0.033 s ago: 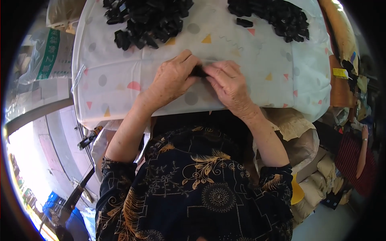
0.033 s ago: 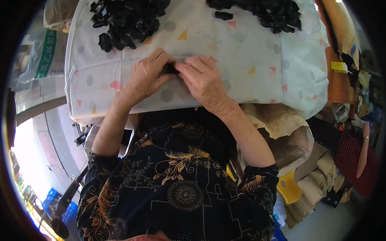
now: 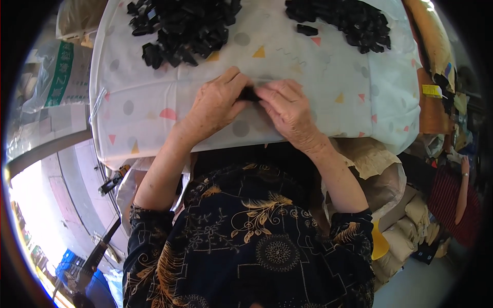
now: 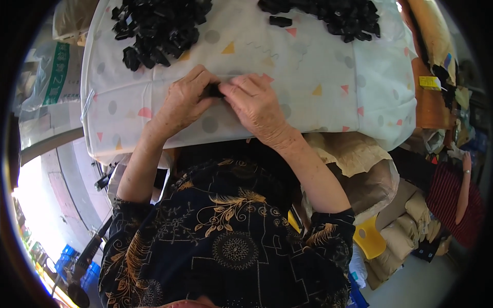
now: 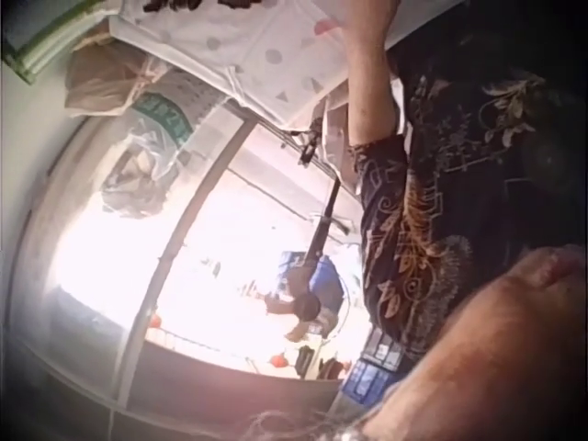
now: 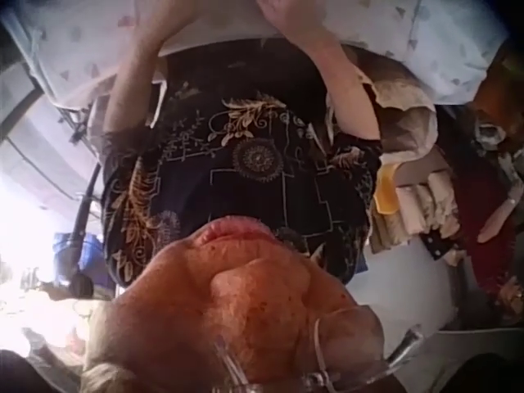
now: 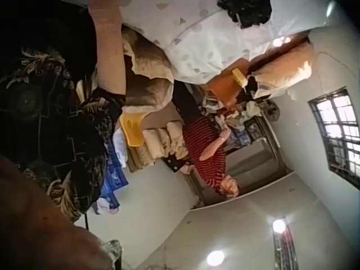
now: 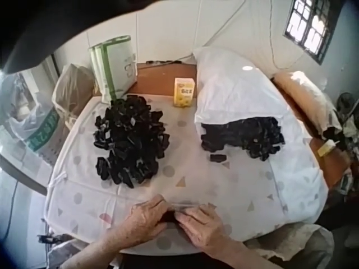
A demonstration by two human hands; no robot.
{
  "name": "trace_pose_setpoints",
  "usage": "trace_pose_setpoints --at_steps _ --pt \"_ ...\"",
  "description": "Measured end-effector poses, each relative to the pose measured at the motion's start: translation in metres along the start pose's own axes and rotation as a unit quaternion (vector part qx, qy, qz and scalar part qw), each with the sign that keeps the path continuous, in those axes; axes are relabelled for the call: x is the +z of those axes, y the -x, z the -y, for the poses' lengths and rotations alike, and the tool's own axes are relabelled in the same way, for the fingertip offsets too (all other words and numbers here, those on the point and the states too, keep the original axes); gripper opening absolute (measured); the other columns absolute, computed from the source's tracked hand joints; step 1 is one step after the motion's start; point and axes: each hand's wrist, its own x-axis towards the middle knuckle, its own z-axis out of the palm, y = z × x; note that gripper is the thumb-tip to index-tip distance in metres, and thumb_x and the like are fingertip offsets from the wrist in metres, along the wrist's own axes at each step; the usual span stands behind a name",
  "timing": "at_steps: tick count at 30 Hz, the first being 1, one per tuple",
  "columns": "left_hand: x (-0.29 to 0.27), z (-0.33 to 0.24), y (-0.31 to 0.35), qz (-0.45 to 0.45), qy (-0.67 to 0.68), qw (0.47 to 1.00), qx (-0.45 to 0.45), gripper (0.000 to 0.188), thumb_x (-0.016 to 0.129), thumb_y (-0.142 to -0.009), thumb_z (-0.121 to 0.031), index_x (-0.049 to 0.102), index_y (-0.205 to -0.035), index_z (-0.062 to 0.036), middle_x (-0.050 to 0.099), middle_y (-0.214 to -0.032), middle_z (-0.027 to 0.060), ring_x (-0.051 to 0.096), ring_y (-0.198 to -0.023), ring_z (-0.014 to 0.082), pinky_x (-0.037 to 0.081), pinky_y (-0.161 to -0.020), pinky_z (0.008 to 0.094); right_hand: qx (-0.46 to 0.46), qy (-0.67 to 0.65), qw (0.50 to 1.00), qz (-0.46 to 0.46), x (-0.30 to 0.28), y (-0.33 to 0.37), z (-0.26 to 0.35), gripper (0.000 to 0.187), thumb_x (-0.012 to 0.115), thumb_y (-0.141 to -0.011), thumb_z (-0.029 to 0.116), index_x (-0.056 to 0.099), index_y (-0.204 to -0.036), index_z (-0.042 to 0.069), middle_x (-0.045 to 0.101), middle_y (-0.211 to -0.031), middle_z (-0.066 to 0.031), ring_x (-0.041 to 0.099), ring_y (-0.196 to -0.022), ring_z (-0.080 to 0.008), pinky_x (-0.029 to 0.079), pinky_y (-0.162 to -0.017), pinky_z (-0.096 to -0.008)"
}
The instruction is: Arranging small black plastic components in organized rows on a table.
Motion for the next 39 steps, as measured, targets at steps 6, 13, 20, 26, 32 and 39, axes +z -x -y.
trace_pose_setpoints --at_steps 6,13,20,26,32,39 --pt "-0.004 0.001 0.003 0.010 0.021 0.999 -0.036 0.031 0.072 -0.073 -0.004 0.060 -0.102 -0.0055 0.057 -0.093 0.0101 0.063 -0.080 0.0299 0.051 -0.069 0.0395 -0.067 0.106 0.992 0.023 -0.001 0.002 -0.005 0.031 0.072 -0.069 0.003 0.071 -0.099 0.003 0.063 -0.099 -0.0054 0.061 -0.092 -0.0224 0.049 -0.075 -0.0351" --pt "-0.003 -0.003 -0.006 0.015 0.048 0.999 -0.018 0.032 0.074 -0.072 -0.004 0.063 -0.103 -0.0059 0.057 -0.091 0.0104 0.062 -0.079 0.0298 0.050 -0.067 0.0387 -0.082 0.166 0.980 0.071 -0.012 0.010 -0.003 0.032 0.065 -0.076 0.014 0.069 -0.106 0.006 0.061 -0.110 -0.0060 0.058 -0.109 -0.0242 0.045 -0.085 -0.0406" --pt "-0.009 0.003 0.004 0.005 0.008 1.000 -0.022 0.031 0.073 -0.071 -0.003 0.062 -0.101 -0.0053 0.058 -0.090 0.0122 0.061 -0.076 0.0299 0.048 -0.065 0.0363 -0.063 0.109 0.991 0.055 0.005 0.016 -0.005 0.036 0.067 -0.080 0.015 0.065 -0.115 0.009 0.059 -0.116 -0.0073 0.056 -0.114 -0.0244 0.045 -0.092 -0.0431" --pt "-0.003 -0.006 0.003 -0.009 0.024 1.000 0.004 0.029 0.072 -0.070 -0.002 0.062 -0.097 -0.0031 0.054 -0.084 0.0093 0.053 -0.066 0.0227 0.043 -0.060 0.0323 0.039 0.112 0.990 -0.074 -0.040 -0.012 -0.070 0.032 0.070 -0.085 0.017 0.062 -0.115 0.010 0.060 -0.113 -0.0108 0.060 -0.103 -0.0296 0.048 -0.086 -0.0444" --pt "0.001 -0.002 0.004 -0.042 0.012 0.999 0.029 0.030 0.073 -0.069 -0.004 0.061 -0.097 -0.0027 0.054 -0.085 0.0091 0.052 -0.066 0.0221 0.043 -0.061 0.0319 0.170 0.243 0.954 -0.053 -0.040 -0.038 -0.125 0.025 0.069 -0.086 0.028 0.060 -0.101 0.010 0.063 -0.093 -0.0119 0.063 -0.088 -0.0311 0.047 -0.075 -0.0454" --pt "0.002 -0.004 0.004 -0.031 0.034 0.999 0.023 0.030 0.072 -0.069 -0.001 0.060 -0.096 -0.0036 0.055 -0.086 0.0099 0.054 -0.067 0.0232 0.045 -0.062 0.0332 0.167 0.237 0.950 -0.113 -0.023 -0.032 -0.130 0.028 0.072 -0.083 0.027 0.057 -0.100 0.011 0.061 -0.096 -0.0118 0.064 -0.082 -0.0320 0.052 -0.070 -0.0452"
